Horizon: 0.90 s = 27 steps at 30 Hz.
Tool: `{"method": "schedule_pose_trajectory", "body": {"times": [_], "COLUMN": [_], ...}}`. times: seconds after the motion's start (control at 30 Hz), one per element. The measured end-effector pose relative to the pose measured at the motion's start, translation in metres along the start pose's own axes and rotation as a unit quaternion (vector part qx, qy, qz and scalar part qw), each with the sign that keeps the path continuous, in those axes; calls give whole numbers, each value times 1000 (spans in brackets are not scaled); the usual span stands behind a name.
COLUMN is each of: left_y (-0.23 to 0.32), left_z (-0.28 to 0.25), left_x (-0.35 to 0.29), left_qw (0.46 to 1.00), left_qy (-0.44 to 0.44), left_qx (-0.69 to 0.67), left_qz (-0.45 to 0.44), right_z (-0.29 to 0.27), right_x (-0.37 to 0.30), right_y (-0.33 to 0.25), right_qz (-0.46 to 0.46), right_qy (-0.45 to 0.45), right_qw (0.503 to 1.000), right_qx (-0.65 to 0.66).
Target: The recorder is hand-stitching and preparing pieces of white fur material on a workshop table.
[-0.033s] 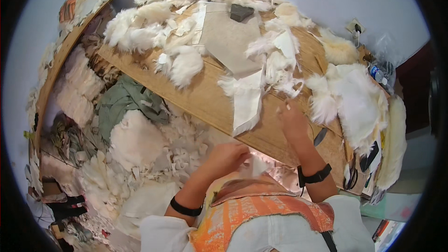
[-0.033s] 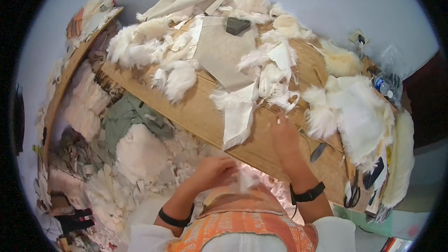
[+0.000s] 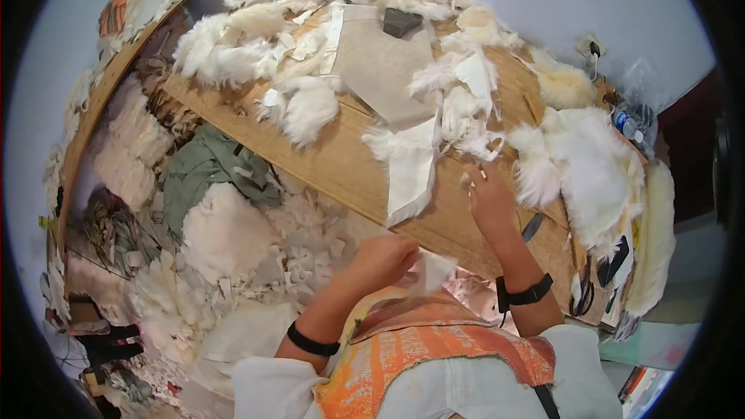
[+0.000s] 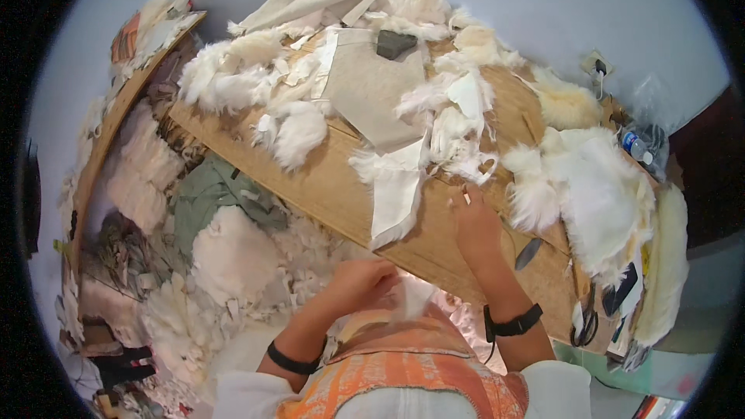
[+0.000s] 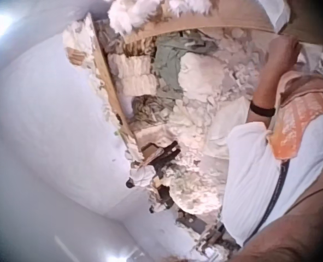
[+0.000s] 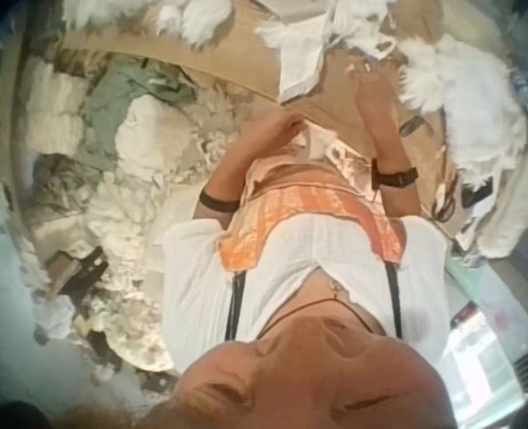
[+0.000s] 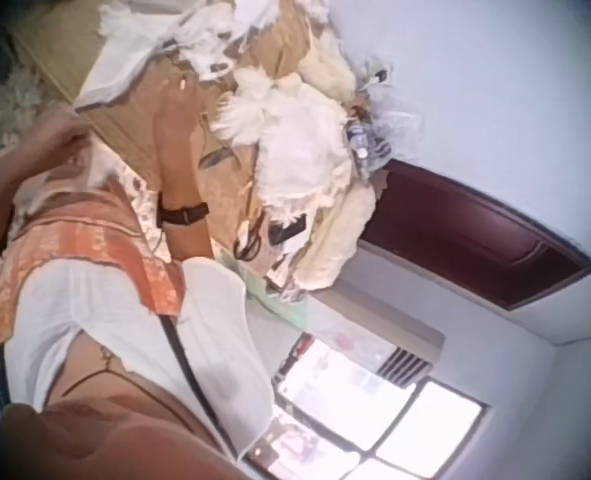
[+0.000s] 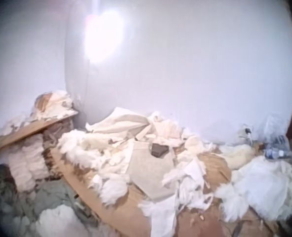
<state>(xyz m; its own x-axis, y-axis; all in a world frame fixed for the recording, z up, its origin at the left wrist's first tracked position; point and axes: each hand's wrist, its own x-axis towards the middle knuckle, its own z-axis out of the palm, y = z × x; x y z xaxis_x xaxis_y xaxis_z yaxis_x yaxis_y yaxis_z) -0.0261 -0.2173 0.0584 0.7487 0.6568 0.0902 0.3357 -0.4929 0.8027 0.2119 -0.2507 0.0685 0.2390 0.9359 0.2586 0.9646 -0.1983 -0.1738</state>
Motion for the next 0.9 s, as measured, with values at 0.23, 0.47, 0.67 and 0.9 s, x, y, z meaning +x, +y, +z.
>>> {"method": "schedule_pose_trajectory", "body": {"times": [0.23,0.47,0.67,0.9], "left_y": [-28,-34,-41,-31], "left_z": [31,30,34,37], "left_x": [22,13,13,13], "left_qw": [993,984,970,941], "left_qy": [7,73,116,186], "left_qx": [-27,-81,-124,-255], "left_qz": [-117,-142,-174,-122], "right_z": [15,29,25,23], "right_x": [-14,-8,18,19], "right_y": [-11,-3,-15,-1], "right_qz": [-20,20,-10,-103], "right_qy": [-163,-242,-180,-302], "right_qw": [895,871,878,889], "right_qx": [414,428,444,329]}}
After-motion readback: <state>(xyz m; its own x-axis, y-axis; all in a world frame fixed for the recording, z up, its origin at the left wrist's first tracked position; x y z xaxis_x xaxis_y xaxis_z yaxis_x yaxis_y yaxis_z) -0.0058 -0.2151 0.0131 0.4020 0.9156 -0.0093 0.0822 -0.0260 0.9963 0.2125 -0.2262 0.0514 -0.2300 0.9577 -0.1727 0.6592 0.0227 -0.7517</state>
